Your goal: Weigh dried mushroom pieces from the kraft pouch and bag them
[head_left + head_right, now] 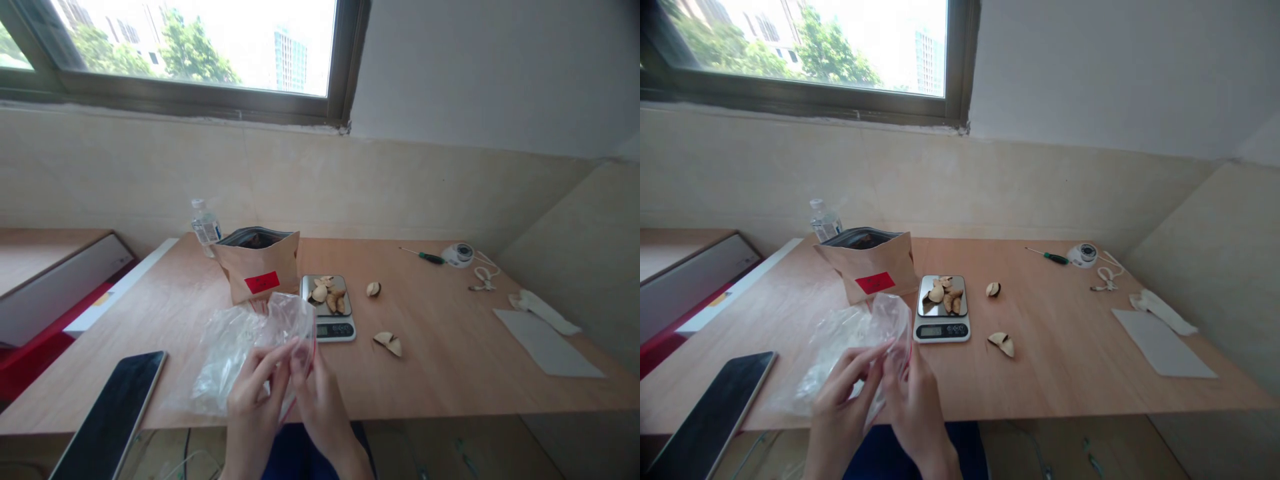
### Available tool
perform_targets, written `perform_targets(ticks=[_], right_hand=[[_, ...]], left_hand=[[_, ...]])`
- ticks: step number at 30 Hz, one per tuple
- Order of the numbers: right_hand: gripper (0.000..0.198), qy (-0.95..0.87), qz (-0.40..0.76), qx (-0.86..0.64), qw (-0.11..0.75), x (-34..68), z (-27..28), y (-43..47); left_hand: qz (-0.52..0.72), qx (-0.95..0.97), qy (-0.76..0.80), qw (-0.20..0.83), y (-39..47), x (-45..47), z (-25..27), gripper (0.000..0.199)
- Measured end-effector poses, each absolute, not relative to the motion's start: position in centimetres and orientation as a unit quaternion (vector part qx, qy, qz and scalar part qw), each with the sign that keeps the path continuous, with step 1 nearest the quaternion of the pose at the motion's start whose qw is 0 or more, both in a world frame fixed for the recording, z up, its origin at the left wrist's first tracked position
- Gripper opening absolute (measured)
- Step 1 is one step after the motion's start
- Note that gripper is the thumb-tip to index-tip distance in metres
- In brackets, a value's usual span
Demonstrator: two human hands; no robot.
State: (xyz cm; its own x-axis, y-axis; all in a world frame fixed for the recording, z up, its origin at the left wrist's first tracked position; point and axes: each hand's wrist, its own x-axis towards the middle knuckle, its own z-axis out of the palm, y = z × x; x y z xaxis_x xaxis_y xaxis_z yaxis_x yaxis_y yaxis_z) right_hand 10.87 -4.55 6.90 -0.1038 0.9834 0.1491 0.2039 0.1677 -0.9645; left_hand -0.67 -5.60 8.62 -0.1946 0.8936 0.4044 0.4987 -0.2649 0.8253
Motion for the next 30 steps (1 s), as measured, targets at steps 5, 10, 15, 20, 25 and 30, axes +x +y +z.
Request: perform_targets(ticks=[5, 10, 15, 20, 25, 30], right_hand=[[0.038, -0.569, 0.507, -0.489, 0.424, 14.7, 6.2, -2.5], [0.038, -0.685, 0.335, -0.503, 0.407, 18.5, 6.1, 1.8], [0.045, -0.692, 0.037, -0.637, 0.336, 18.8, 2.8, 7.0], [0.041, -0.669, 0.028, -0.664, 0.333, 18.9, 1.2, 7.8], [0.045, -0.631, 0.08, -0.604, 0.48, 19.0, 2.8, 6.5], [0.057, -0.602, 0.183, -0.536, 0.563, 17.6, 8.2, 3.4]], left_hand=[[0.581, 0.448, 0.645, 0.213, -5.1, -1.4, 9.5, 0.036], [0.555, 0.435, 0.661, 0.257, -3.9, -1.4, 10.3, 0.044], [0.553, 0.442, 0.634, 0.311, -3.4, -0.3, 11.0, 0.056], [0.537, 0.457, 0.648, 0.29, -3.7, -0.1, 10.6, 0.054], [0.525, 0.504, 0.667, 0.162, -3.5, 0.4, 10.3, 0.039], [0.464, 0.56, 0.659, 0.193, -2.5, 1.1, 10.8, 0.035]])
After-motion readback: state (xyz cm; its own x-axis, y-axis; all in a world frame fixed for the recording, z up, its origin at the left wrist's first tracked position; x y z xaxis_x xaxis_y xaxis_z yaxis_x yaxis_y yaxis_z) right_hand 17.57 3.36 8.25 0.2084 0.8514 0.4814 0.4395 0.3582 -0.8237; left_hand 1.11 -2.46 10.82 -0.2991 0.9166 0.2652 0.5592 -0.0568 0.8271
